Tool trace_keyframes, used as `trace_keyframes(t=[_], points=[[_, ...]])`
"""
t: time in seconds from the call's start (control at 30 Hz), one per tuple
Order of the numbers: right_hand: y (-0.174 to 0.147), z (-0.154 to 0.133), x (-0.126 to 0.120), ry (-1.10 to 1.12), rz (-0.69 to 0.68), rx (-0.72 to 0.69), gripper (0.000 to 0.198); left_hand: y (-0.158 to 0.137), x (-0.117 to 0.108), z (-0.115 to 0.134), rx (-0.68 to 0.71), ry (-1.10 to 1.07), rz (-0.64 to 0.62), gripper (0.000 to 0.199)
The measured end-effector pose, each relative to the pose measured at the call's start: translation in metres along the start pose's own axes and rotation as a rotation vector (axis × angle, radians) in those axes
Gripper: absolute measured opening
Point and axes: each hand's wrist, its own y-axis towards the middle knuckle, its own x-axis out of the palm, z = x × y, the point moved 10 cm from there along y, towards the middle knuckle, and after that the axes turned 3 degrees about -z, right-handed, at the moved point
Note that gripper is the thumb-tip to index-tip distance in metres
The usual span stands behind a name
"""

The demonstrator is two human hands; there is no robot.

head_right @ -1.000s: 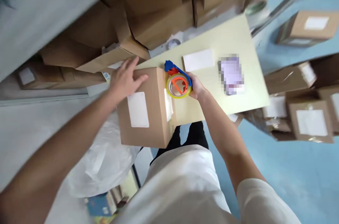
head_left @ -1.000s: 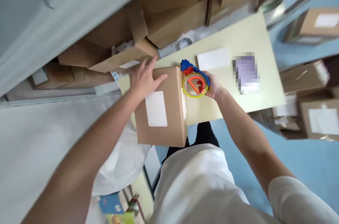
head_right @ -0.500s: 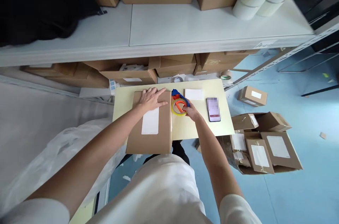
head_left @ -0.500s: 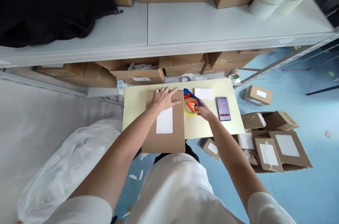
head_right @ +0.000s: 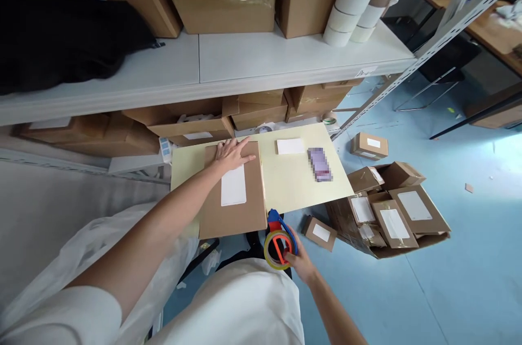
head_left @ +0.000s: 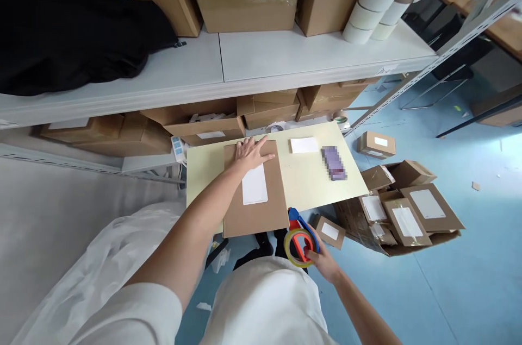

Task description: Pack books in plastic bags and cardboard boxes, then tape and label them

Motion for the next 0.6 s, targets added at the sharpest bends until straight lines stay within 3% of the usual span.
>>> trace_keyframes(t=[0.1,0.2,0.3,0.37,0.43,0.53,0.6], points=[[0.012,-0.005,0.028,0.119,0.036,-0.031,0.08,0.0,-0.009,-0.012,-0.058,0.0,0.063,0.083],[0.043,-0.052,0.052,0.064,0.065,-0.15,0.076,-0.01,-0.016,-0.027,-0.132,0.008,0.103,0.083],[0.076,-0.099,0.071,-0.077,0.049,-0.226,0.074,-0.026,-0.011,-0.037,-0.069,0.032,0.009,0.091],[0.093,-0.114,0.076,-0.1,0.035,-0.232,0.074,-0.038,-0.007,-0.049,0.009,0.057,-0.067,0.102],[0.106,-0.118,0.077,-0.1,0.02,-0.219,0.075,-0.049,-0.007,-0.074,-0.02,0.062,-0.082,0.11],[0.114,-0.111,0.067,-0.086,0.019,-0.19,0.077,-0.059,-0.006,-0.118,-0.2,0.01,-0.063,0.114],[0.111,-0.1,0.056,-0.076,0.021,-0.151,0.079,-0.061,-0.001,-0.13,-0.249,-0.029,-0.072,0.113]])
